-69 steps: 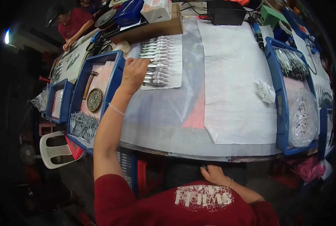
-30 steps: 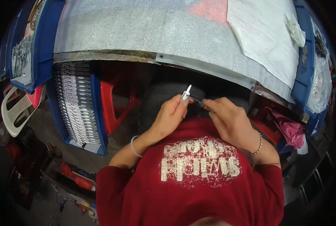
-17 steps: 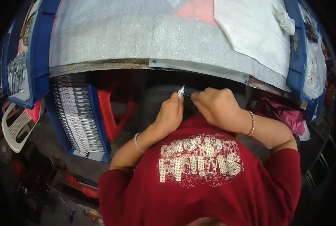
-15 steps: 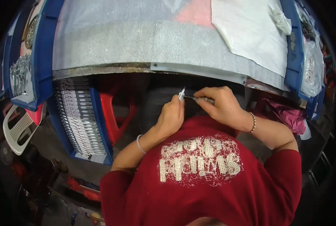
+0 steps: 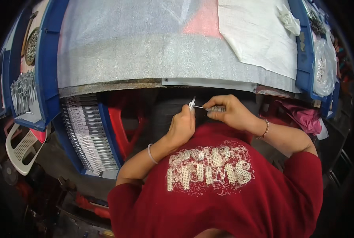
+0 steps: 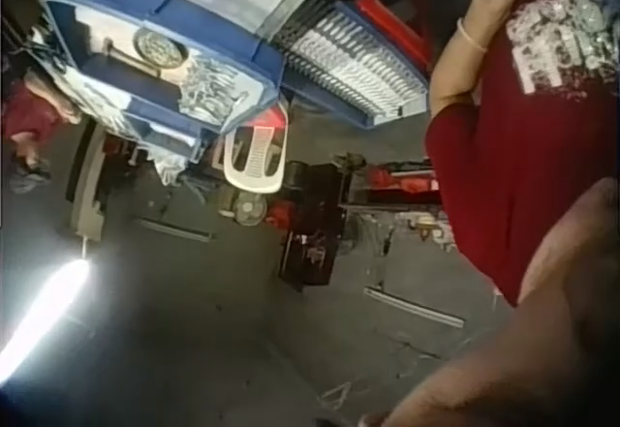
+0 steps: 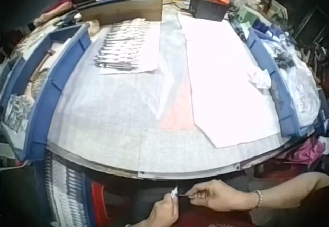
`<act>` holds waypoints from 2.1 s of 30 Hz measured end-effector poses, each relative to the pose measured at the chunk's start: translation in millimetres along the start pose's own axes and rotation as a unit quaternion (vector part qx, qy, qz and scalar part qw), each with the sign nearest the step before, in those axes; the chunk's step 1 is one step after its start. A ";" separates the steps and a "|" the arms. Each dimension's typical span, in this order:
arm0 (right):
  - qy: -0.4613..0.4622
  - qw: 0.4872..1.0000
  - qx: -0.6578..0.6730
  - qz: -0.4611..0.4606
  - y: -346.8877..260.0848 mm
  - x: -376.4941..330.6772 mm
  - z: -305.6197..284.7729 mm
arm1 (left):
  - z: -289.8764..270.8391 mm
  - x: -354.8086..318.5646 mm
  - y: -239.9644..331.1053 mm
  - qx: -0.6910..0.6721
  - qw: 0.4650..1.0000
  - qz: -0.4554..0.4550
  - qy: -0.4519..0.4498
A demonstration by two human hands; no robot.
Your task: Assembling small white plastic components by tightening screws and wiping them before sorting into a bin.
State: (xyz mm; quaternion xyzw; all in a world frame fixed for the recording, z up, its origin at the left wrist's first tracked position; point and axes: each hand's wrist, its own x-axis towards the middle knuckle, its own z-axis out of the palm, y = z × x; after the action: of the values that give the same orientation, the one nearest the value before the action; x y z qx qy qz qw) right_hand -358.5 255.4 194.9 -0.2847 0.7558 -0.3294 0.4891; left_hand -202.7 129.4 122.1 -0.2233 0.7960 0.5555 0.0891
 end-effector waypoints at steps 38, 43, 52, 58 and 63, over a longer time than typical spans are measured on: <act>0.071 0.947 -0.249 -0.191 -17.1 -47.4 9.0 | 12.2 -9.1 0.7 -0.230 0.970 -0.048 0.053; 0.060 0.946 -0.250 -0.197 -16.4 -44.2 6.7 | 12.3 -8.8 -0.9 -0.231 0.970 -0.051 0.055; 0.090 0.863 -0.438 -0.235 -11.6 -28.8 24.0 | 13.0 1.3 -1.4 -0.099 0.987 0.075 0.099; 0.078 0.985 -0.136 -0.074 -13.0 -5.2 5.6 | 16.5 -0.5 -9.7 -0.032 0.990 0.078 0.112; -0.005 0.807 -0.527 -0.267 -27.3 -19.0 12.1 | 13.5 -1.1 -6.5 -0.127 0.985 0.071 0.095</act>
State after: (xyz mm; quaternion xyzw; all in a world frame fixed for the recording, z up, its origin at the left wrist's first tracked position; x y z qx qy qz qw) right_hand -337.4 250.1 222.9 -0.6907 0.7051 0.0031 0.1604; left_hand -200.2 140.3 112.0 -0.2274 0.7374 0.6336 -0.0555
